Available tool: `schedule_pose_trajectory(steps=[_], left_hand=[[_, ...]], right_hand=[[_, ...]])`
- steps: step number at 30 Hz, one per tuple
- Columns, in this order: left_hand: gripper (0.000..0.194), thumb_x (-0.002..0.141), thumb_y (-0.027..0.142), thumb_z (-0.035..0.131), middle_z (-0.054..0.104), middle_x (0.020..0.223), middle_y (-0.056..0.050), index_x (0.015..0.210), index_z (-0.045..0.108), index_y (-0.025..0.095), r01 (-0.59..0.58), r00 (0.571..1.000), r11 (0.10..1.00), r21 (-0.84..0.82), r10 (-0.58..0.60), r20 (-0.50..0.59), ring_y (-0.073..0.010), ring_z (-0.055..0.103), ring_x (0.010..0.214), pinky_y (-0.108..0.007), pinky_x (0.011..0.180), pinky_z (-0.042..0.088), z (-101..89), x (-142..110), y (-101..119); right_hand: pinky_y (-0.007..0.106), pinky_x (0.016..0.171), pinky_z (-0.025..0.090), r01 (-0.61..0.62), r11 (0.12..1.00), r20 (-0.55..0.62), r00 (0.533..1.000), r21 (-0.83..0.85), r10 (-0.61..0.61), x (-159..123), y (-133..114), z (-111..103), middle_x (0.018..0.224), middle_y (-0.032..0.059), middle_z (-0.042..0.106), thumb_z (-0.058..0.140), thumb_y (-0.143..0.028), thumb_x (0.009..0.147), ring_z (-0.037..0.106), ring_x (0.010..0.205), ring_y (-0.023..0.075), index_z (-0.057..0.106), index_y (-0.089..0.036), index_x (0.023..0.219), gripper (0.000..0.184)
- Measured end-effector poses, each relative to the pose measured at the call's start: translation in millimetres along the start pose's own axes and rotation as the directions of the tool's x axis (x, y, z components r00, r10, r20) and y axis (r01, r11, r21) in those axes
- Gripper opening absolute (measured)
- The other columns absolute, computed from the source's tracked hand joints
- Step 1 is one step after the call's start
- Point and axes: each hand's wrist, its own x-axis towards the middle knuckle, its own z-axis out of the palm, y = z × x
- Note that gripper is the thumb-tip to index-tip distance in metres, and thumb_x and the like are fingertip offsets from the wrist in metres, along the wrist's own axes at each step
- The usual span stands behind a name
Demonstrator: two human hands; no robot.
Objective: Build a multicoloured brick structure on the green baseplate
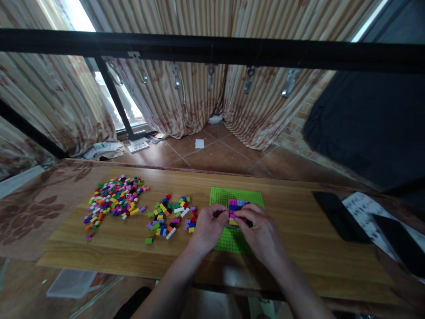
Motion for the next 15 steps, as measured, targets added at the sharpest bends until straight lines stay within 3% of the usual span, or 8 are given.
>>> schedule_pose_trajectory(steps=[15], left_hand=[[0.017, 0.072, 0.031, 0.066, 0.058, 0.06, 0.002, 0.072, 0.066, 0.014, 0.014, 0.999, 1.0, 0.0, -0.014, -0.048, -0.0102, 0.05, 0.056, -0.022, 0.055, 0.039, 5.2, 1.5, 4.8]], right_hand=[[0.032, 0.072, 0.046, -0.138, 0.987, -0.044, 0.989, 0.083, 0.142, 2.8, -2.3, 1.0, 0.076, 0.0016, 0.067, 0.06, -0.027, 0.082, 0.061, 0.075, 0.0188, 0.069, -0.023, 0.075, 0.012]])
